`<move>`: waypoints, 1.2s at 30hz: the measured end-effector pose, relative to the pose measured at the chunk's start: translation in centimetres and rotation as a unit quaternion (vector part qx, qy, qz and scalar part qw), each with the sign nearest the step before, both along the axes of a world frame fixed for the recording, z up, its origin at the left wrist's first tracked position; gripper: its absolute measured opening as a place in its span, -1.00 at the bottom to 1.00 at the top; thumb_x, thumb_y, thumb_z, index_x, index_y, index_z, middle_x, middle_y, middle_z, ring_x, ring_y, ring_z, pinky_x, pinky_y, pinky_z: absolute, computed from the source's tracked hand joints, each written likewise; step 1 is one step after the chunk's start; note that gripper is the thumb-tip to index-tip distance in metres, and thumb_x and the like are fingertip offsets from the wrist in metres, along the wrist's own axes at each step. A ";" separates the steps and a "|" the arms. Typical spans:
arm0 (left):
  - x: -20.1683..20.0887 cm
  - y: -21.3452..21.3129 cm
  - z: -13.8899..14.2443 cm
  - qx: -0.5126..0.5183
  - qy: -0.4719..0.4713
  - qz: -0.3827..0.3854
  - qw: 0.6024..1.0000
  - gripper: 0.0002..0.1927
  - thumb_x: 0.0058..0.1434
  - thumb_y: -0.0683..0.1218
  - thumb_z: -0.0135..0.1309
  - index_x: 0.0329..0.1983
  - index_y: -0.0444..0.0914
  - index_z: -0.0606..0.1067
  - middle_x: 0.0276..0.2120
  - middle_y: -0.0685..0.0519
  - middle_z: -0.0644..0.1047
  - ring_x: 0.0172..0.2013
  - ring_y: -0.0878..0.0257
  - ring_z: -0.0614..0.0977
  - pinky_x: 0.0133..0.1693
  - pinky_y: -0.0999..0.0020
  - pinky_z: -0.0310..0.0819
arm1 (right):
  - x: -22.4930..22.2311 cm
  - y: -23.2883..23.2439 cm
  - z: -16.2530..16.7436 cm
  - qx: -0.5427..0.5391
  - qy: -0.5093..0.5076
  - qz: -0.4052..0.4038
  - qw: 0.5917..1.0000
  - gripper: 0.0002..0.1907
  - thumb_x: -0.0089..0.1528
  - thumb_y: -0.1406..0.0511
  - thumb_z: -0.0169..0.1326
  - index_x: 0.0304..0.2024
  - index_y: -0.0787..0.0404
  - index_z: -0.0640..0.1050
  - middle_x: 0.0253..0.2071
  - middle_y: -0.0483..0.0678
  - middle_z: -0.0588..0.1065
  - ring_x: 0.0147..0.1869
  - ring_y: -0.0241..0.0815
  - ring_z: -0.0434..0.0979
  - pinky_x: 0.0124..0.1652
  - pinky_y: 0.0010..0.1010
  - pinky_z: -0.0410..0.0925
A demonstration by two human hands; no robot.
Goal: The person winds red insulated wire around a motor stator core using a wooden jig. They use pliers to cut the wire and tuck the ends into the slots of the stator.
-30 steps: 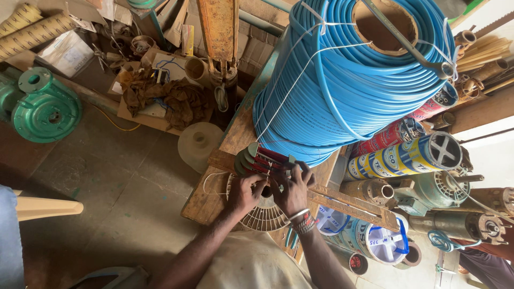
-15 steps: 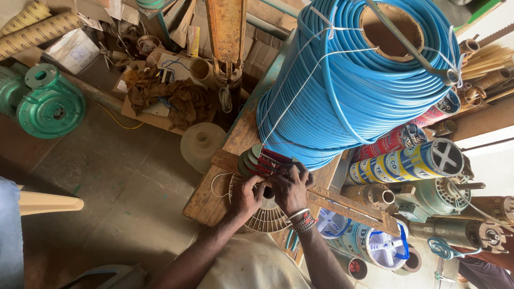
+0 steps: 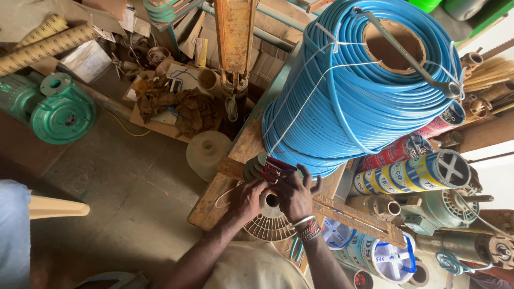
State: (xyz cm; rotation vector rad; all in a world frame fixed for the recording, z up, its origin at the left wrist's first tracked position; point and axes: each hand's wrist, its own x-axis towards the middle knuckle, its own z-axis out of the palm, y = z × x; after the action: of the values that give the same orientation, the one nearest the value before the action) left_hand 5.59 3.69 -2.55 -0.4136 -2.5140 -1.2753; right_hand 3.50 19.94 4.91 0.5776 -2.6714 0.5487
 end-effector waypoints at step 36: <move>-0.9 -0.6 5.5 -0.041 -0.181 0.030 0.982 -0.81 0.22 0.00 0.27 -0.19 -0.16 0.58 -0.46 0.02 0.66 -0.42 0.15 0.70 -0.43 0.18 0.52 | 12.6 12.0 -15.5 -0.266 -0.484 -0.312 0.773 -0.82 0.25 0.17 0.10 -0.21 0.11 0.58 -0.51 -0.06 0.43 -0.41 -0.03 0.45 -0.42 -0.17 0.32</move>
State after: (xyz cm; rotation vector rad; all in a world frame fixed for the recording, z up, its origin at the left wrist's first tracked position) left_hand 4.69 3.06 2.91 -0.1302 -2.8603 -1.3284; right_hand 16.10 31.91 -10.57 -1.0058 -3.0037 1.6146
